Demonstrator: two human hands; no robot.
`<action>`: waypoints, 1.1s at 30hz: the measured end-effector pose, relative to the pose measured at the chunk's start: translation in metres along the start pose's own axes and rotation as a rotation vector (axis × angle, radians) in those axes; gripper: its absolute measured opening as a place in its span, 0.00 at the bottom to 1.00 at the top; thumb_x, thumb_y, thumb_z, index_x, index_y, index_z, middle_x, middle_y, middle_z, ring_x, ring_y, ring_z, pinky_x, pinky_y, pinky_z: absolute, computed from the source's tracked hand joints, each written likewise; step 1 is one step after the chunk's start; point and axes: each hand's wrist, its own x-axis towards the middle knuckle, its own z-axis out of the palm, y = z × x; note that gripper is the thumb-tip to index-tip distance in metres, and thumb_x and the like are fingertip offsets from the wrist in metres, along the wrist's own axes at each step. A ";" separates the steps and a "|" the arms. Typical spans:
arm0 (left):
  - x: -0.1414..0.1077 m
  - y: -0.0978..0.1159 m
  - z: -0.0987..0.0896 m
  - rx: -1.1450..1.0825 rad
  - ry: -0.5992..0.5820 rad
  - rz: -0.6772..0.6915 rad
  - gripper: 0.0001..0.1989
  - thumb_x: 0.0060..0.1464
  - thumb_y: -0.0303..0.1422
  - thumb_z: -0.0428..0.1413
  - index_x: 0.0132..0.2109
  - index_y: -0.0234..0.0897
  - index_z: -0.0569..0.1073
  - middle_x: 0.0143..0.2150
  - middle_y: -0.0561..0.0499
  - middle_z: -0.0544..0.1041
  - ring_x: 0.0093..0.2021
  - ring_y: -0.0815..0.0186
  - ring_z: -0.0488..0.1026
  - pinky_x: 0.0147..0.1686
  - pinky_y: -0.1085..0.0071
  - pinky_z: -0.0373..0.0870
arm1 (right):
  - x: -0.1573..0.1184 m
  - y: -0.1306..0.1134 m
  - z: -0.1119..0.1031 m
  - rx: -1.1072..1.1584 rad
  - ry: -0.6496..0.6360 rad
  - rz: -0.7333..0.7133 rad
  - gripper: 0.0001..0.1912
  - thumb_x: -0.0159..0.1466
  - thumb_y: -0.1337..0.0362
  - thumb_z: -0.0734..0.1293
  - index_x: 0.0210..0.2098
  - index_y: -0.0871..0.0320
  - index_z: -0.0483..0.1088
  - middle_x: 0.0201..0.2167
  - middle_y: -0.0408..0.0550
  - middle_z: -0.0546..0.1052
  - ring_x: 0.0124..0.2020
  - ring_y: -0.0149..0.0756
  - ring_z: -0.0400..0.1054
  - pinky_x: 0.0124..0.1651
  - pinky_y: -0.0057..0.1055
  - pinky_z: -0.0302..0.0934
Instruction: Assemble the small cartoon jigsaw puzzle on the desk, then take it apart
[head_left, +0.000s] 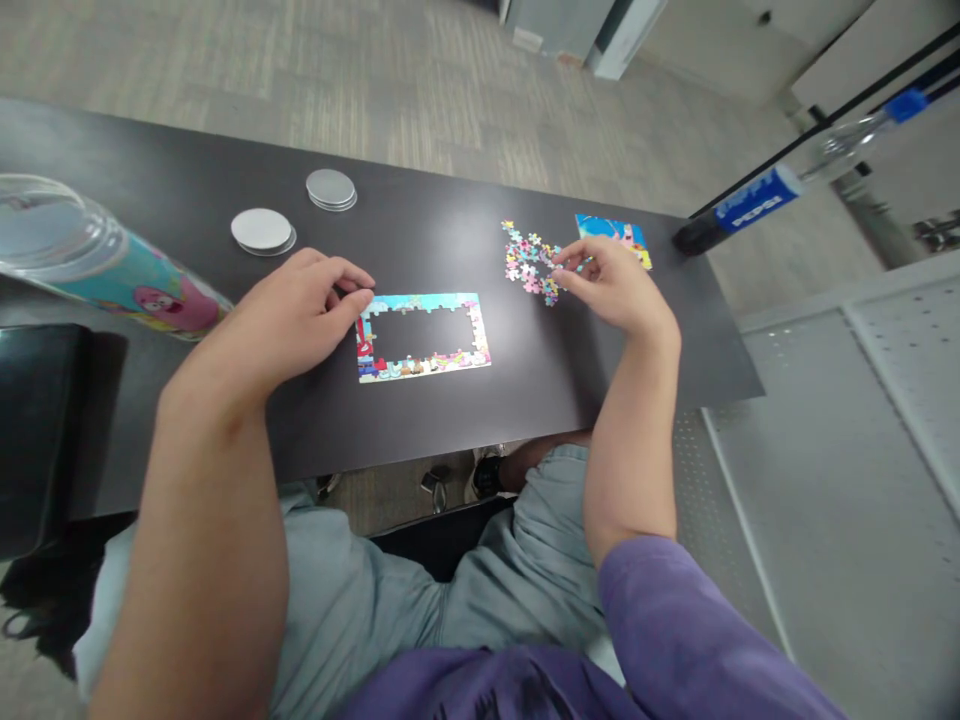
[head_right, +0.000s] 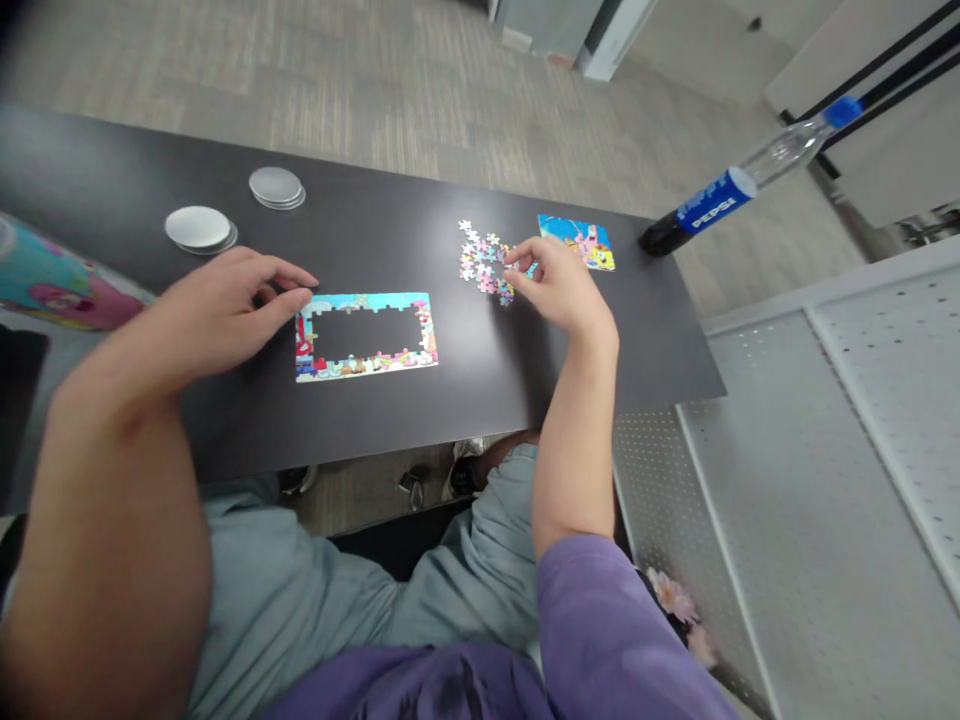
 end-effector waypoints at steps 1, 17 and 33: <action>0.000 0.001 -0.001 0.002 -0.002 -0.005 0.18 0.73 0.55 0.64 0.51 0.47 0.85 0.49 0.47 0.75 0.44 0.52 0.75 0.56 0.49 0.77 | -0.005 0.003 -0.004 -0.001 -0.020 0.009 0.14 0.71 0.49 0.85 0.46 0.45 0.83 0.48 0.52 0.83 0.39 0.50 0.68 0.51 0.54 0.68; 0.009 0.026 -0.006 0.103 -0.038 -0.110 0.23 0.63 0.62 0.66 0.50 0.50 0.82 0.45 0.46 0.81 0.45 0.42 0.78 0.52 0.49 0.67 | -0.017 0.005 0.016 0.028 -0.159 0.028 0.12 0.69 0.52 0.85 0.40 0.43 0.81 0.42 0.53 0.86 0.45 0.61 0.79 0.56 0.62 0.75; 0.009 0.026 -0.002 0.117 0.012 -0.091 0.17 0.68 0.50 0.66 0.53 0.45 0.84 0.47 0.47 0.81 0.42 0.53 0.75 0.54 0.51 0.76 | -0.015 -0.069 0.028 0.430 -0.231 -0.010 0.22 0.65 0.48 0.91 0.39 0.42 0.77 0.43 0.47 0.88 0.48 0.58 0.83 0.60 0.58 0.81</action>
